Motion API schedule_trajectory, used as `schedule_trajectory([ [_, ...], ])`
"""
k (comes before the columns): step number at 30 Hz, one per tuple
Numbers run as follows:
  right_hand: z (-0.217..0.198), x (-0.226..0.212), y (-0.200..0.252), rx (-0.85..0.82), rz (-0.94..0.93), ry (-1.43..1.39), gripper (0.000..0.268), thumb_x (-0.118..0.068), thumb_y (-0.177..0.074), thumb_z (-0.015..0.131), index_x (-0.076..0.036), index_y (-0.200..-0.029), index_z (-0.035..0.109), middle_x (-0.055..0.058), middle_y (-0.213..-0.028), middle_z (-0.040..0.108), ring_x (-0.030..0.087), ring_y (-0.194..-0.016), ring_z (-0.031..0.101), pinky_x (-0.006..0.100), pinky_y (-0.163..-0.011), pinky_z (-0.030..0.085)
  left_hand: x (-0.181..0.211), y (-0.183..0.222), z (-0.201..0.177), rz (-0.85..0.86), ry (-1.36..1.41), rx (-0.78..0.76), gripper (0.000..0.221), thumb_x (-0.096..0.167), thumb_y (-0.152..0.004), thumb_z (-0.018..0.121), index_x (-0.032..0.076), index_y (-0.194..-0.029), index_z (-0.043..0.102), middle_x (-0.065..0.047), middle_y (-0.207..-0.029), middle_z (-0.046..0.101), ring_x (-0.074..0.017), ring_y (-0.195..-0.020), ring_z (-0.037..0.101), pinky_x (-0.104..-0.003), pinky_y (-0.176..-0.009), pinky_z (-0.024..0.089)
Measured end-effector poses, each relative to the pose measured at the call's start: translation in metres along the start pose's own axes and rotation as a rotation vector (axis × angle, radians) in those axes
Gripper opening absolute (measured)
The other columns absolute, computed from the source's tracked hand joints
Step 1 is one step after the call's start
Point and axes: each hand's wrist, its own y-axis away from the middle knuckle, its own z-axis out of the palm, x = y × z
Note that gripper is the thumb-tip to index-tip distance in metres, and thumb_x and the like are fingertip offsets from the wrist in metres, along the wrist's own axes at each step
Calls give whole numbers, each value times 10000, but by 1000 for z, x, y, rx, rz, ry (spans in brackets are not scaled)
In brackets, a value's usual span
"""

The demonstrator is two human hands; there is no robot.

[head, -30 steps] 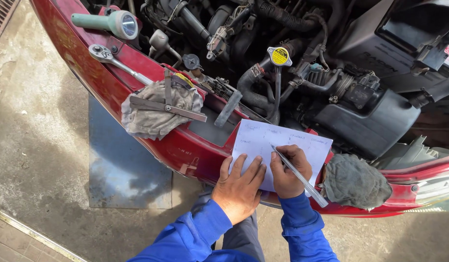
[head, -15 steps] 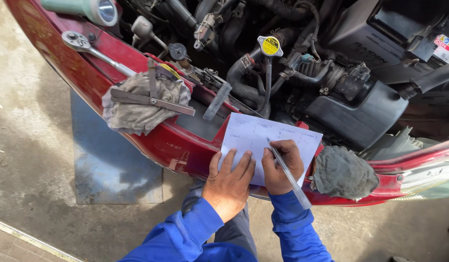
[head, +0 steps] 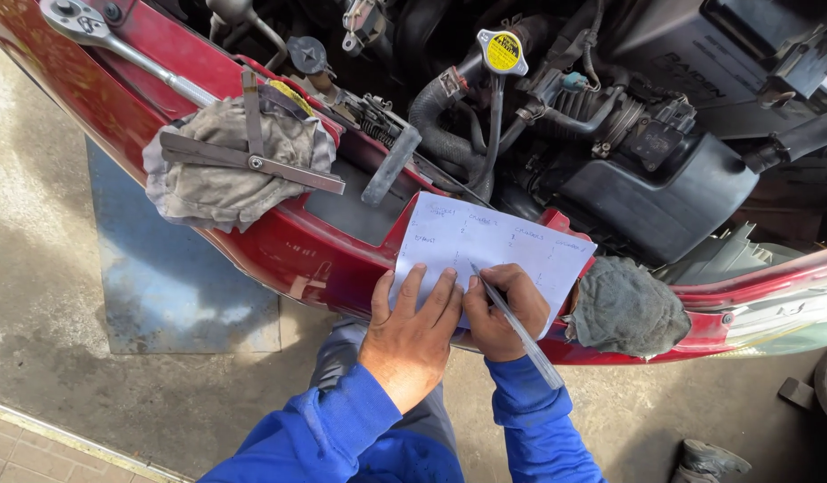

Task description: Checking engine valve clearances using a feeler gauge and recording measurements on paper

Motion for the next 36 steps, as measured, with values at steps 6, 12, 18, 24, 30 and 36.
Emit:
schedule_trajectory([
  [6,1,3,3,-6,36,29,114,-29,-846,718,-29,-879,608,138,-832,694,232,-686,678,305,-595,530,-1,1,-1,-12,32,-8,551,258,-808,669,167,-1350,637,-26,-1493,578,-331,-1351,517,-584,-1140,293],
  [12,2,1,1,-13,40,36,114,-43,-855,721,-30,-866,609,135,-835,704,232,-687,685,305,-598,529,-1,0,-2,-15,34,14,485,244,-832,651,173,-1312,655,-29,-1465,602,-335,-1328,542,-600,-1136,292],
  [18,3,4,3,-20,36,52,108,-54,-852,733,-19,-870,633,131,-847,712,248,-744,712,316,-634,558,0,-1,-3,-12,31,2,485,224,-835,644,176,-1317,651,-30,-1463,602,-342,-1324,542,-595,-1133,298],
  [24,2,-3,-3,-45,44,45,68,-34,-857,710,-8,-862,648,122,-832,708,240,-737,709,313,-638,553,0,0,-2,-8,29,5,494,230,-839,661,184,-1331,656,-32,-1473,602,-339,-1333,543,-594,-1139,290],
  [30,3,-1,-2,-46,40,65,85,-66,-868,719,-23,-860,646,111,-832,710,240,-737,711,318,-632,549,0,2,-1,-13,25,-10,545,228,-834,669,191,-1377,639,-24,-1484,598,-336,-1357,538,-585,-1167,246],
  [36,3,-3,-2,-54,56,68,79,-56,-857,714,-22,-856,643,113,-821,704,238,-708,693,322,-615,535,0,2,-1,-20,42,-6,553,233,-833,661,192,-1384,632,-24,-1481,598,-334,-1354,543,-585,-1164,252],
])
